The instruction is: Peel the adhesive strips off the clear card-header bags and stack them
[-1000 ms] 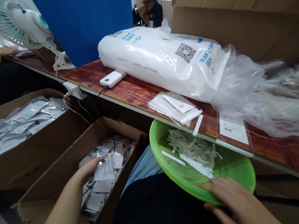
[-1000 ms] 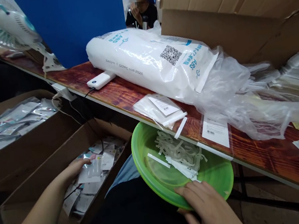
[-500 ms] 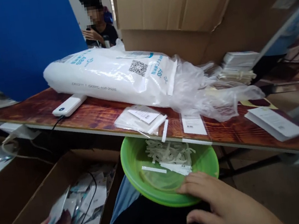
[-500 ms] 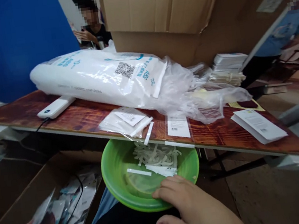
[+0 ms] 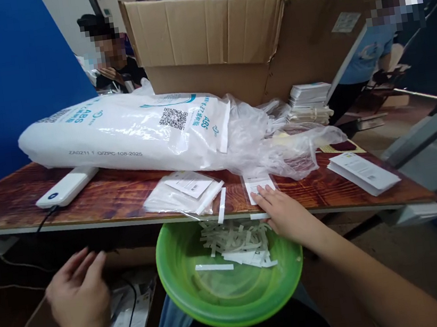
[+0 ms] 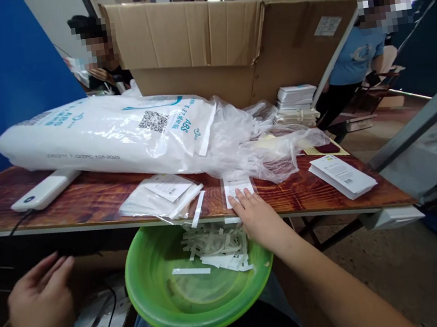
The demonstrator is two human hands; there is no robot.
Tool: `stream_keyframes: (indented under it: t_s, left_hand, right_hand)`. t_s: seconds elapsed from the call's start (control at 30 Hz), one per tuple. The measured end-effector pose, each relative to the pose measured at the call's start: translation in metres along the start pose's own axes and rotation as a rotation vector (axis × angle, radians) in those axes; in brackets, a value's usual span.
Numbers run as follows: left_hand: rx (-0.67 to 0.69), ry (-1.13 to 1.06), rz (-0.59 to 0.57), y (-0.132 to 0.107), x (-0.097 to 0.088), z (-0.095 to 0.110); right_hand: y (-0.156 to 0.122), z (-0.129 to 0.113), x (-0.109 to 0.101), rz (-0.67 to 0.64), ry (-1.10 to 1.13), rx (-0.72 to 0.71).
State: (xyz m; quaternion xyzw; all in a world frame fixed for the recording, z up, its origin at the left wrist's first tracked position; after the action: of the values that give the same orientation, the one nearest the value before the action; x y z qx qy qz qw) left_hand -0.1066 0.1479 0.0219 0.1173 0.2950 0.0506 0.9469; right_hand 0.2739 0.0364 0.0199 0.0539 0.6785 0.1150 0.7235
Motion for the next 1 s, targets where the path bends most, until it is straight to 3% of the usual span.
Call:
stream_keyframes:
  t_s: [0.07,0.1,0.17,0.23,0.3,0.43,0.53,0.6,0.73,0.83,0.9,1.0]
  left_hand:
    - [0.051,-0.027,0.068,0.008,0.014,0.037]
    - [0.12,-0.021,0.029,0.011,0.028,0.06]
    - [0.347,0.07,-0.188,0.01,0.07,0.108]
    - [0.526,0.187,-0.306,0.008,0.105,0.14]
    - [0.617,0.333,-0.303,0.012,0.131,0.152]
    - [0.696,0.591,-0.37,0.012,0.167,0.145]
    - [0.757,0.604,-0.368,-0.001,0.167,0.146]
    - [0.798,0.551,-0.314,-0.01,0.159,0.154]
    - [0.927,0.369,-0.223,-0.031,0.146,0.176]
    - [1.008,0.255,-0.218,-0.044,0.142,0.189]
    - [1.035,0.196,-0.252,-0.049,0.141,0.195]
    - [1.032,0.069,-0.348,-0.046,0.139,0.199]
  right_hand:
    - [-0.006,0.004,-0.003,0.078,0.029,-0.033]
    - [-0.01,0.006,-0.007,0.122,0.06,-0.055]
    - [-0.017,0.011,-0.015,0.203,0.116,-0.109]
    - [-0.023,0.017,-0.021,0.247,0.144,-0.161]
    - [-0.029,0.026,-0.023,0.265,0.154,-0.179]
    - [-0.038,0.051,-0.026,0.283,0.196,-0.093]
    - [-0.037,0.056,-0.033,0.193,0.305,-0.02]
    - [-0.029,0.044,-0.043,0.15,0.395,-0.004]
    - [0.006,-0.006,-0.071,0.33,0.356,-0.124]
    - [0.028,-0.043,-0.068,0.37,0.204,-0.29]
    - [0.036,-0.048,-0.063,0.369,0.177,-0.318]
    - [0.037,-0.03,-0.06,0.345,0.307,-0.281]
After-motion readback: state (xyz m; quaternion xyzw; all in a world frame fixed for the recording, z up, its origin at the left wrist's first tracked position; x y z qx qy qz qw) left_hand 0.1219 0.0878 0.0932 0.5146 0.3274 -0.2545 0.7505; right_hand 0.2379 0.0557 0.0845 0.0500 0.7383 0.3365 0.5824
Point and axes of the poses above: each hand's wrist, its own y-axis towards the middle knuckle, its own x-axis out of the palm, z = x × y, the point moved 8 cm from there along y, towards the middle knuckle, and after that the axes turned 7 degrees about z, right-handed, at the moved point
